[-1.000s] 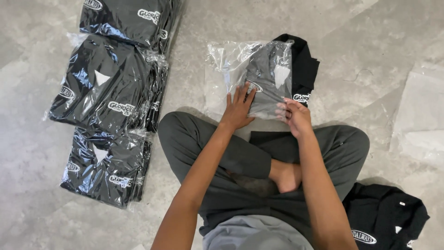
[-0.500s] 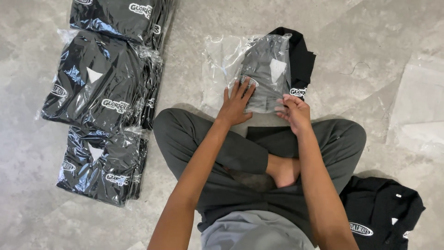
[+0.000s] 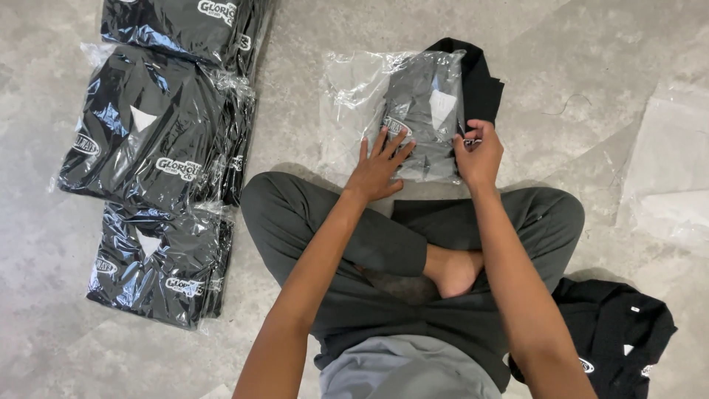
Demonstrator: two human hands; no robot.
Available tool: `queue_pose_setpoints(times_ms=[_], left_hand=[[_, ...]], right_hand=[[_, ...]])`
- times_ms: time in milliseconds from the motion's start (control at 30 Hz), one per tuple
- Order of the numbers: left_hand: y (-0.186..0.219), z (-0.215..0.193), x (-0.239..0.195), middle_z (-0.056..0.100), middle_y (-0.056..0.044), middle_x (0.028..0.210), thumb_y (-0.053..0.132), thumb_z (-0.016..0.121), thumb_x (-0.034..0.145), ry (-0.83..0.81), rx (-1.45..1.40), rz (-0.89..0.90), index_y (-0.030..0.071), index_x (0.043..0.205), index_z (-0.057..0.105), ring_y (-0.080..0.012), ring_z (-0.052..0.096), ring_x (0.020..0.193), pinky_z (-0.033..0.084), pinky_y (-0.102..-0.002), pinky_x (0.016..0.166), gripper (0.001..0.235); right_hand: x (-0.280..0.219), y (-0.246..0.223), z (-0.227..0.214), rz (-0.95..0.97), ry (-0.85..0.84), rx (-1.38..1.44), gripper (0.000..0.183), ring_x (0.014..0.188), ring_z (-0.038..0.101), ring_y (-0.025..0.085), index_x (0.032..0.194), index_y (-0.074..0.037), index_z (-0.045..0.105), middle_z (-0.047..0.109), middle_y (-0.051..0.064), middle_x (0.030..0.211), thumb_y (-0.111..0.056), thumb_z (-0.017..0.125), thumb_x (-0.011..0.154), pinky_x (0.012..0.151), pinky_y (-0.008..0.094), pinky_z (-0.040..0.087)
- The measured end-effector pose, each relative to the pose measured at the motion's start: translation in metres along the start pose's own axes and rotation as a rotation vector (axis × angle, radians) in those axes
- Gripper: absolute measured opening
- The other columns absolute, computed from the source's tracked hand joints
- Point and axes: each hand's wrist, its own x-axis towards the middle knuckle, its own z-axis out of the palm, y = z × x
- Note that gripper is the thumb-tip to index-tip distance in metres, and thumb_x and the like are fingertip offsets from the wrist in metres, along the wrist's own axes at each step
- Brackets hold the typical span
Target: Packaging folded black shirts into clear plastic bags and sealing them.
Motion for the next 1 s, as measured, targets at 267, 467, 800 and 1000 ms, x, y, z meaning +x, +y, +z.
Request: queue_pose_setpoints(times_ms=[267, 467, 800, 1000], left_hand=[[0.002, -0.002, -0.001, 0.001, 0.000, 0.180, 0.035, 0.068, 0.094, -0.028, -0.006, 0.012, 0.031, 0.173, 0.018, -0.0426, -0.003, 0.163, 0.013, -0.074, 0.126, 0.094], [0.009, -0.012, -0.002, 0.004, -0.001, 0.180, 0.045, 0.065, 0.091, -0.070, 0.024, 0.006, 0.029, 0.172, 0.020, -0.0436, 0.000, 0.163, 0.008, -0.074, 0.126, 0.094], [0.010, -0.020, 0.083, 0.027, -0.009, 0.171, 0.039, 0.040, 0.115, 0.484, -0.138, -0.043, 0.023, 0.169, 0.031, -0.0389, 0.020, 0.162, 0.020, -0.069, 0.126, 0.057], [-0.006, 0.013, 0.145, 0.004, -0.004, 0.181, 0.046, 0.034, 0.119, 0.402, 0.136, -0.118, 0.029, 0.175, 0.017, -0.0361, 0.002, 0.166, 0.005, -0.065, 0.130, 0.062]], right_hand=[[0.038, -0.031, -0.002, -0.081, -0.040, -0.101, 0.021, 0.073, 0.073, 0.029, 0.114, -0.005, 0.071, 0.072, 0.012, 0.091, -0.010, 0.081, 0.096, 0.062, 0.039, 0.058], [0.065, -0.053, -0.002, -0.268, -0.071, -0.238, 0.027, 0.079, 0.072, 0.034, 0.121, -0.004, 0.067, 0.065, 0.012, 0.100, -0.004, 0.078, 0.097, 0.066, 0.048, 0.059], [0.095, -0.033, 0.012, -0.412, -0.138, -0.382, 0.010, 0.084, 0.073, 0.032, 0.105, -0.012, 0.077, 0.071, 0.007, 0.090, -0.021, 0.079, 0.104, 0.065, 0.041, 0.059], [0.107, -0.009, 0.014, -0.352, -0.215, -0.068, 0.009, 0.081, 0.073, 0.025, 0.103, -0.008, 0.079, 0.074, 0.007, 0.086, -0.017, 0.081, 0.104, 0.062, 0.033, 0.057]])
